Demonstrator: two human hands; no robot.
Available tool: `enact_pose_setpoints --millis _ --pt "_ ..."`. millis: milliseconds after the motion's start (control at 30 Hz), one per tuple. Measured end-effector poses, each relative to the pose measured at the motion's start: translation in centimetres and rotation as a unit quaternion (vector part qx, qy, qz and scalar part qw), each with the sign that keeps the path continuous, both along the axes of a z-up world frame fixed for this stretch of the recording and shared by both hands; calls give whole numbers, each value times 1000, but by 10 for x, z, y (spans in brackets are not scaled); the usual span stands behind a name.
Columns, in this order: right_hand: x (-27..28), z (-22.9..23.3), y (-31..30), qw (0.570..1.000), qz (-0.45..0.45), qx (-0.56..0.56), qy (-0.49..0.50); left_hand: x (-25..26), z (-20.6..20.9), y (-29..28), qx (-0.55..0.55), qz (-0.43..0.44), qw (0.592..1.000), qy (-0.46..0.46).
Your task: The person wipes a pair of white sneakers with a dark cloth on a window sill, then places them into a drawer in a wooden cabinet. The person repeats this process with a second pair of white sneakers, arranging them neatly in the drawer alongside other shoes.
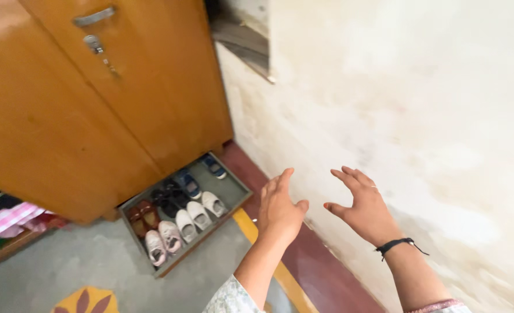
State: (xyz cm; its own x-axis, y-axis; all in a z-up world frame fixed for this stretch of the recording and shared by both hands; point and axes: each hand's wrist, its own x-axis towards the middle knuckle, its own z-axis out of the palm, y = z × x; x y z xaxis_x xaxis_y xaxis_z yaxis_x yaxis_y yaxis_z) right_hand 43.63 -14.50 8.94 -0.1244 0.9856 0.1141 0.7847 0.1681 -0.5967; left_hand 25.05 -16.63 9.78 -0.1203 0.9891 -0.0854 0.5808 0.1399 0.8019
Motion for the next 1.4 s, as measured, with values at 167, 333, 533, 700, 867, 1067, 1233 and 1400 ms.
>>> enact_pose_setpoints --millis 167,333,533,700,867,1067,1233,1400 --pt "92 16 -77 999 -26 20 -13 101 10 -61 29 -68 997 6" --pt "169 17 -146 997 -73 26 -12 185 23 -111 40 -144 989 12" --pt "226 10 -209 990 -141 -5 -8 251 30 -147 30 -229 972 38" --pt "256 11 -237 984 -173 33 8 290 19 -162 92 -285 954 32" --pt "277 12 -257 967 -231 109 4 318 12 -170 119 -329 936 25" --pt "318 1 -266 895 -384 200 -104 350 23 -180 134 -378 915 40" --pt "366 -15 -256 864 -467 107 -156 361 25 -188 130 -401 906 50" --pt "396 -42 -248 868 -466 12 -168 352 22 -181 127 -384 912 61"
